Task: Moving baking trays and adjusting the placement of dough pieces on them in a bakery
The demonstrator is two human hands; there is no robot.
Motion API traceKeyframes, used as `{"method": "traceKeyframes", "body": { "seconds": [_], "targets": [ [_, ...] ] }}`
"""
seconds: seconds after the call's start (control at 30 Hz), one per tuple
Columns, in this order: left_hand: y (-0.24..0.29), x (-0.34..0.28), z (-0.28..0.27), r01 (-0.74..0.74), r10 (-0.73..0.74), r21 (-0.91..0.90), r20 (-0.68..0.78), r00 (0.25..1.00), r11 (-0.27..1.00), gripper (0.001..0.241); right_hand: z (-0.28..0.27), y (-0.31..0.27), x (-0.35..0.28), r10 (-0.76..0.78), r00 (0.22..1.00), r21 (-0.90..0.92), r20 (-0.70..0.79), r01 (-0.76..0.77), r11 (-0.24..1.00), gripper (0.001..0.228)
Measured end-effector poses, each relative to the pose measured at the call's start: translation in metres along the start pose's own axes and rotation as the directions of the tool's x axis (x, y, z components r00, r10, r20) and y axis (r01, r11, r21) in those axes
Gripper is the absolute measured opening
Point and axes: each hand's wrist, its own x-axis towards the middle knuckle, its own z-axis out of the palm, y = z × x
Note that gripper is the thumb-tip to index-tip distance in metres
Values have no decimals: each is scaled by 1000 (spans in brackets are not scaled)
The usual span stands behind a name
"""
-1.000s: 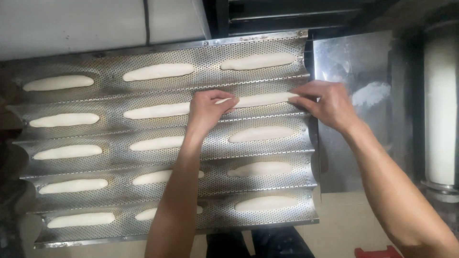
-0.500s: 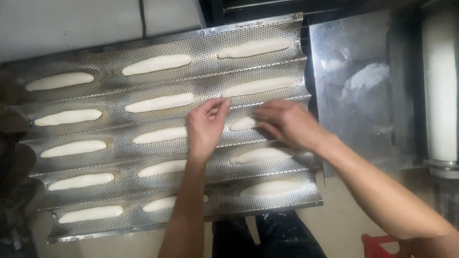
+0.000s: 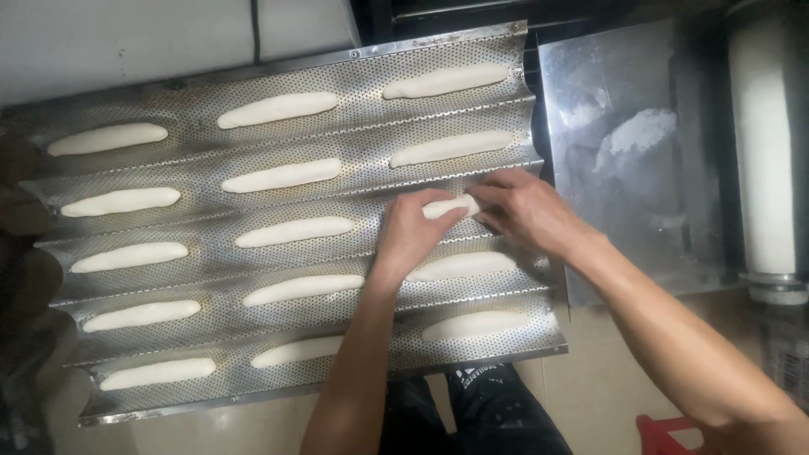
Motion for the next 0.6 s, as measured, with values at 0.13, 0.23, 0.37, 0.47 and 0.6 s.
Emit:
{"method": "traceKeyframes", "body": {
  "seconds": [0.13, 0.23, 0.37, 0.47, 0.6],
  "targets": [
    [11, -9, -5, -53, 39, -135, -105, 994, 989, 38, -18, -1, 2, 86, 996, 419, -9, -74, 905, 26],
    [0, -6, -9, -130, 119, -416, -52, 991, 900, 41, -18, 16, -13, 169, 986, 769, 13, -118, 629, 38],
    [-10, 4, -14, 9, 17, -412, 59, 998, 911, 45, -17, 16, -18, 212, 977, 666, 13, -166, 727, 36],
    [-25, 7, -10, 28, -33, -82, -53, 998, 996, 31, -8, 24, -24, 207, 978, 396, -9, -186, 899, 33],
    [-32, 4, -12, 173, -175, -28, -241, 955, 984, 35, -2, 31, -29, 197, 975, 178, -104, -177, 968, 23]
  ]
}}
